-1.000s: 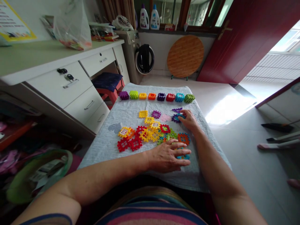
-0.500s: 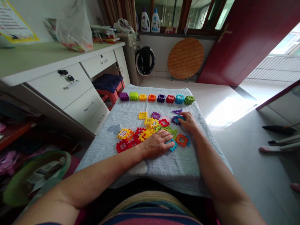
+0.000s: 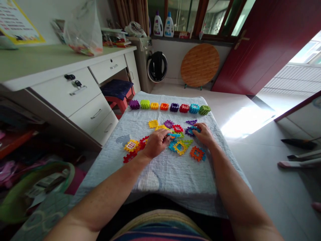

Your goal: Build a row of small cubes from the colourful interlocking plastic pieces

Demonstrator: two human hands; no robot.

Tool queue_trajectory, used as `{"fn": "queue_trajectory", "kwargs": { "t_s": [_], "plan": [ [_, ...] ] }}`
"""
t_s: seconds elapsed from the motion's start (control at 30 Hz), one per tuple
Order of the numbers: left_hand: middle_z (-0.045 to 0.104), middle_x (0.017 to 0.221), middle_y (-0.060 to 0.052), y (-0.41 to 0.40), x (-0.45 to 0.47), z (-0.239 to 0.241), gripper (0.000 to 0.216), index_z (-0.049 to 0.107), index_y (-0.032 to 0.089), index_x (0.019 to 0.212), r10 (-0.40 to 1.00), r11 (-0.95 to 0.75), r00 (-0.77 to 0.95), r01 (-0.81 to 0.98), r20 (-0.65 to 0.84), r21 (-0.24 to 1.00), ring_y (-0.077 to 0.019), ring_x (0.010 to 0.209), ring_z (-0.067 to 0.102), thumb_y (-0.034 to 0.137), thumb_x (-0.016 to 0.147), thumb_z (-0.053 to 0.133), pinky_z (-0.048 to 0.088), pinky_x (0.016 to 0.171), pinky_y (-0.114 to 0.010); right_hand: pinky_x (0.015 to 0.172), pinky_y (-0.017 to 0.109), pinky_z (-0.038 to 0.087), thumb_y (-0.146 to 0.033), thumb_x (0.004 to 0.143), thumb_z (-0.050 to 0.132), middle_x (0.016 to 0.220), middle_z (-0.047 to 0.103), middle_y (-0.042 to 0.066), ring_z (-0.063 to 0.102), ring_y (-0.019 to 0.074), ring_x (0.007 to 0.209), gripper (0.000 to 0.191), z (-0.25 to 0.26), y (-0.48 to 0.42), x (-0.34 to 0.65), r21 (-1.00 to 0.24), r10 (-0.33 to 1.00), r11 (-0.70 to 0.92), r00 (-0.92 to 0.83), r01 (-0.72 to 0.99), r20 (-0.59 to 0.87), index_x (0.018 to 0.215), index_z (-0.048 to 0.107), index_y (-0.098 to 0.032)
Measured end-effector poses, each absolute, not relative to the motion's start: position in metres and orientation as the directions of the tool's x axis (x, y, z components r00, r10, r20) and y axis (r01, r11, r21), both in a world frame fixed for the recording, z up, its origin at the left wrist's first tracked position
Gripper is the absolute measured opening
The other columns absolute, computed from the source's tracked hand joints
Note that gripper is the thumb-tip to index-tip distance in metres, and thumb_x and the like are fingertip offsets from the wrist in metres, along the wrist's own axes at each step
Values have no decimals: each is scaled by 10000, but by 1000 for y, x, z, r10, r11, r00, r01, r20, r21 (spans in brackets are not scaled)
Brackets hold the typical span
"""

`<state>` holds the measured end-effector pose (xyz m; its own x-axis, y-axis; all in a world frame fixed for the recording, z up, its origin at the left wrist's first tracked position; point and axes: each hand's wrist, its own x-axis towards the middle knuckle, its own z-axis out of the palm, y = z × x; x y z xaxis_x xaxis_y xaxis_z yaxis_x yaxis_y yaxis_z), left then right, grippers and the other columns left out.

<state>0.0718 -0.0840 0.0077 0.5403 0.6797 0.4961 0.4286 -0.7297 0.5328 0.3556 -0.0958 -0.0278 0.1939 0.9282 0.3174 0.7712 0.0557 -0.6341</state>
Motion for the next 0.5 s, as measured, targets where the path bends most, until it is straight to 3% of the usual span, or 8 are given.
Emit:
{"fn": "queue_trajectory", "kwargs": {
  "t_s": [0.2,0.5],
  "plan": [
    [675,1002,-50,-72,65,6,251,572,195,1134,833,-553,258,371,489,746,-163,926,640,263,896,526,499,873,-300,854,429,484,-297,750,590,1004,597,74,588,230,890,239,-27,-96,353,-640,914,71,207,765,349,970,654,-227],
    [614,1095,-72,-68,53,7,236,614,196,1075,800,-595,193,380,568,709,-198,1082,562,264,925,445,459,957,-361,877,445,451,-188,677,503,997,636,87,572,263,935,343,-20,-100,355,-582,881,43,244,812,406,973,677,-203]
  ]
}}
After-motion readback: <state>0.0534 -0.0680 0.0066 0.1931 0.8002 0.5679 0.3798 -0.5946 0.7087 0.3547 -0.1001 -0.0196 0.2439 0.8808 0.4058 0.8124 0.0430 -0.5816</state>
